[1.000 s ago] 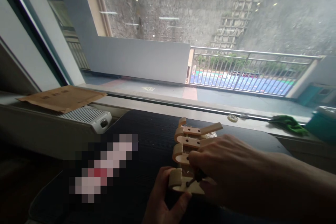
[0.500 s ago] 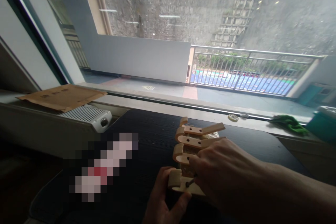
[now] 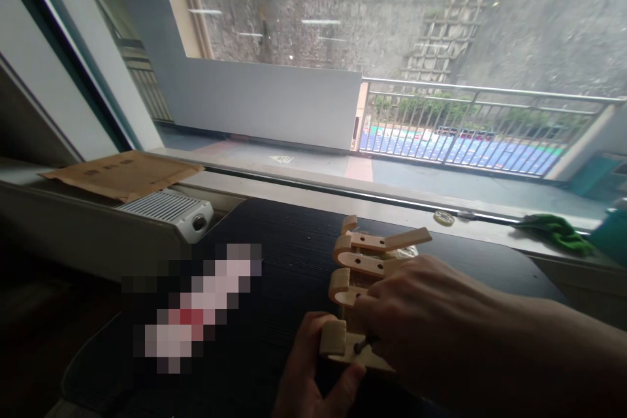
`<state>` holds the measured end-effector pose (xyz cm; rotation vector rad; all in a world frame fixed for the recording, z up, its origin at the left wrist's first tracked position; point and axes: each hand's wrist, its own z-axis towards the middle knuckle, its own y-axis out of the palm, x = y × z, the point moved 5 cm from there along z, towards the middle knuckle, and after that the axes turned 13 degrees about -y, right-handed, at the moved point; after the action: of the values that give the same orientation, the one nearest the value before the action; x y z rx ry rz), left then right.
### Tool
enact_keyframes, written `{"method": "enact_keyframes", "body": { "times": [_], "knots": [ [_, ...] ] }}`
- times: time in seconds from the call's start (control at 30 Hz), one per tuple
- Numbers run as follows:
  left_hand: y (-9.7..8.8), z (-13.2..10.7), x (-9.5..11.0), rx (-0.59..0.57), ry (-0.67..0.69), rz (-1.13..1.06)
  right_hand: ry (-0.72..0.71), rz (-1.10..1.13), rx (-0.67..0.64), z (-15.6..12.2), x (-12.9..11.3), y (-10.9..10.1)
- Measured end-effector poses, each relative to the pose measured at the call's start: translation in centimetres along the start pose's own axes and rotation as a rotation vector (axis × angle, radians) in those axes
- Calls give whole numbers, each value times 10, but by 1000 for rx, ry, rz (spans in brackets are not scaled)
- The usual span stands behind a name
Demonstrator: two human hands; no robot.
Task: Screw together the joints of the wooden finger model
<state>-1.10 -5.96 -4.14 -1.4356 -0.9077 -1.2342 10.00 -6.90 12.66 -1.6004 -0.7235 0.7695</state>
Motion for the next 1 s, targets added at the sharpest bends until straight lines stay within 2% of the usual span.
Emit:
{"method": "enact_keyframes", "body": {
  "times": [0.1, 0.2, 0.27, 0.37, 0.5, 0.63, 0.77, 0.87, 1.0],
  "knots": [
    [-2, -1, 2, 61, 10, -31, 55, 31, -29, 3, 7, 5],
    [-2, -1, 2, 125, 15, -51, 77, 31, 0, 3, 10, 2],
    [0, -1, 1, 128, 0, -42, 75, 18, 29, 0, 10, -2],
    [1, 0, -2, 132, -27, -27, 17, 36, 52, -3, 5, -9],
    [-2, 0, -1, 185, 6, -20, -65, 52, -15, -1, -1, -13],
    [-3, 0, 0, 143, 8, -16, -31, 18, -77, 3, -2, -8],
    [0, 0, 1, 50, -28, 9, 19, 3, -37, 6, -1, -1],
    [-1, 0, 2, 41, -31, 14, 43, -17, -25, 8, 0, -2],
    [-3, 1, 4, 63, 17, 50, -13, -3, -78, 7, -3, -7]
  ]
}}
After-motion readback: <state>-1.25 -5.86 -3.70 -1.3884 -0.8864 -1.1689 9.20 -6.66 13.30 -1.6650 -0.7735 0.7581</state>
